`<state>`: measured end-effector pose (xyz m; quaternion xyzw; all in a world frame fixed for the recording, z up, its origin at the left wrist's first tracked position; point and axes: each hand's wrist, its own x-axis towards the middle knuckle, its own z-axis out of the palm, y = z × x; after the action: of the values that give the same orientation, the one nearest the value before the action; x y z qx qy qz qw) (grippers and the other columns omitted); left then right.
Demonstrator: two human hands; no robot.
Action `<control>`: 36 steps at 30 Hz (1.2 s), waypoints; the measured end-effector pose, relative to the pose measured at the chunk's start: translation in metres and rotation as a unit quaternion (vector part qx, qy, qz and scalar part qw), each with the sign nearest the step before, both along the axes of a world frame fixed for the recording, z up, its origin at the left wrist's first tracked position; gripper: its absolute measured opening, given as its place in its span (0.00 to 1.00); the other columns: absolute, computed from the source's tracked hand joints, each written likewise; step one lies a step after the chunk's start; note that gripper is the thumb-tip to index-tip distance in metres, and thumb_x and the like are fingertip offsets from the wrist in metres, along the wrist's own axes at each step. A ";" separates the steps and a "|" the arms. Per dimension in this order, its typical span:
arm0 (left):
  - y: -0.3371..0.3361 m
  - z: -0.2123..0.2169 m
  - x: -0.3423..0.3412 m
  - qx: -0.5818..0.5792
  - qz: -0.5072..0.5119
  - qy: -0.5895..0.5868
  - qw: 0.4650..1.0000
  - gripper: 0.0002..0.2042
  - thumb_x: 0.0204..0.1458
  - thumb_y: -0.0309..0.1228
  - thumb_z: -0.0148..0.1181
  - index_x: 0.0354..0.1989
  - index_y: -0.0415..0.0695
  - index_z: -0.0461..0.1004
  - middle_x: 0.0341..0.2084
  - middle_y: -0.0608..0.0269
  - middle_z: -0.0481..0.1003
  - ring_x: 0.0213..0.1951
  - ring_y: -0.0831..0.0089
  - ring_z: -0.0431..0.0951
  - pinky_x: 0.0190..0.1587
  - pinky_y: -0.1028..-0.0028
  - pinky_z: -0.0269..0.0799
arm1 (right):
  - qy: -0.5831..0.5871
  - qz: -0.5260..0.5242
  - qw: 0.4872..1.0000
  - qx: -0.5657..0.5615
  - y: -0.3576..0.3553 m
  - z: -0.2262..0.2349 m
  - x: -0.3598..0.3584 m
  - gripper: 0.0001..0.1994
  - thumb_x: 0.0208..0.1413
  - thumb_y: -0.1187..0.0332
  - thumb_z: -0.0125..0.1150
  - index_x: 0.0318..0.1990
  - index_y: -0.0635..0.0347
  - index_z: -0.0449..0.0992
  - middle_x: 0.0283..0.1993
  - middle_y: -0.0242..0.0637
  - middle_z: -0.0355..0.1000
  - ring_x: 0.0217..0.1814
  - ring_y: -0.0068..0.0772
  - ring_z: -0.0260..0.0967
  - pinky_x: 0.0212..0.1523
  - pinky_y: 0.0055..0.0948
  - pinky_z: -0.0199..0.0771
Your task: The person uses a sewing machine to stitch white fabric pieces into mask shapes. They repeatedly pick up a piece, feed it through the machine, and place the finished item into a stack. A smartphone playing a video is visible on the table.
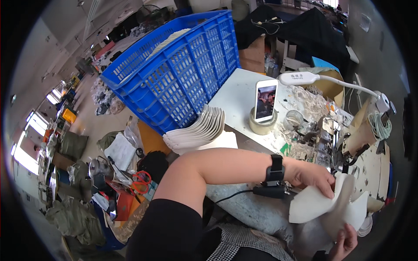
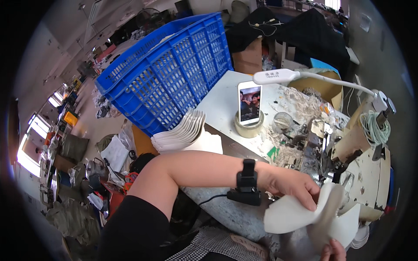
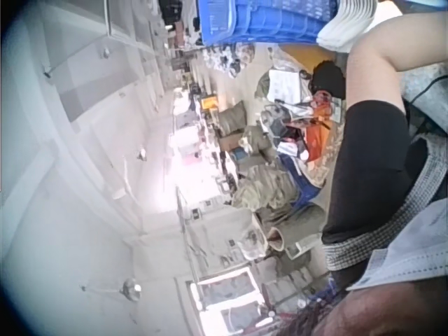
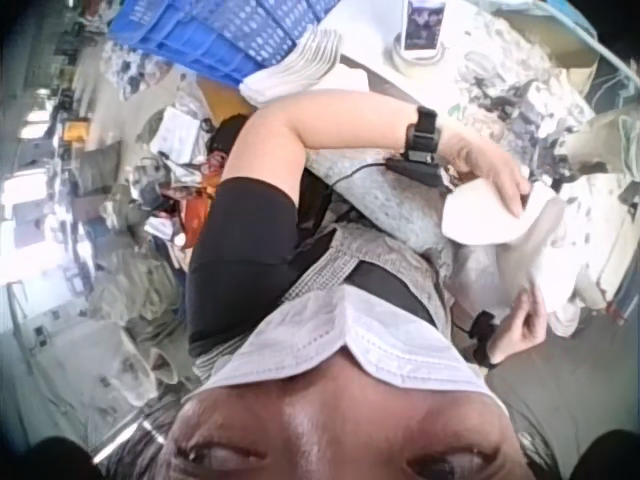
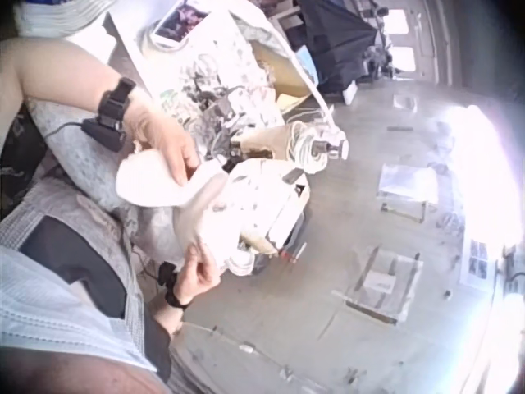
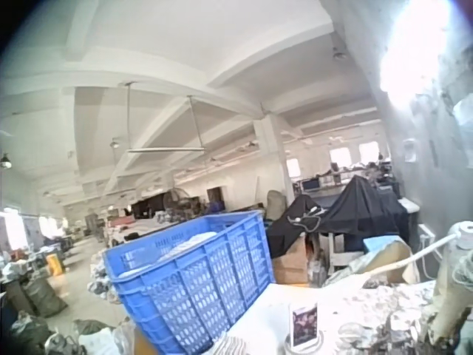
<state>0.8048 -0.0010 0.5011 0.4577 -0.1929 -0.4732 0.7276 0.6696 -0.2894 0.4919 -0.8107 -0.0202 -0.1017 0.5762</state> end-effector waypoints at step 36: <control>-0.005 0.043 0.039 0.393 -0.009 -0.126 0.911 0.14 0.51 0.39 0.65 0.30 0.37 0.79 0.23 0.67 0.77 0.26 0.82 0.75 0.30 0.79 0.69 | 0.129 -0.021 0.947 0.292 0.059 -0.046 0.009 0.16 0.55 0.78 0.60 0.52 0.67 0.74 0.50 0.39 0.74 0.50 0.25 0.70 0.52 0.23 0.69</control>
<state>0.8439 -0.0059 0.5441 0.7610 -0.0855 -0.4555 0.4540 0.6785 -0.2301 0.4458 -0.6131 0.1024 -0.0096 0.7833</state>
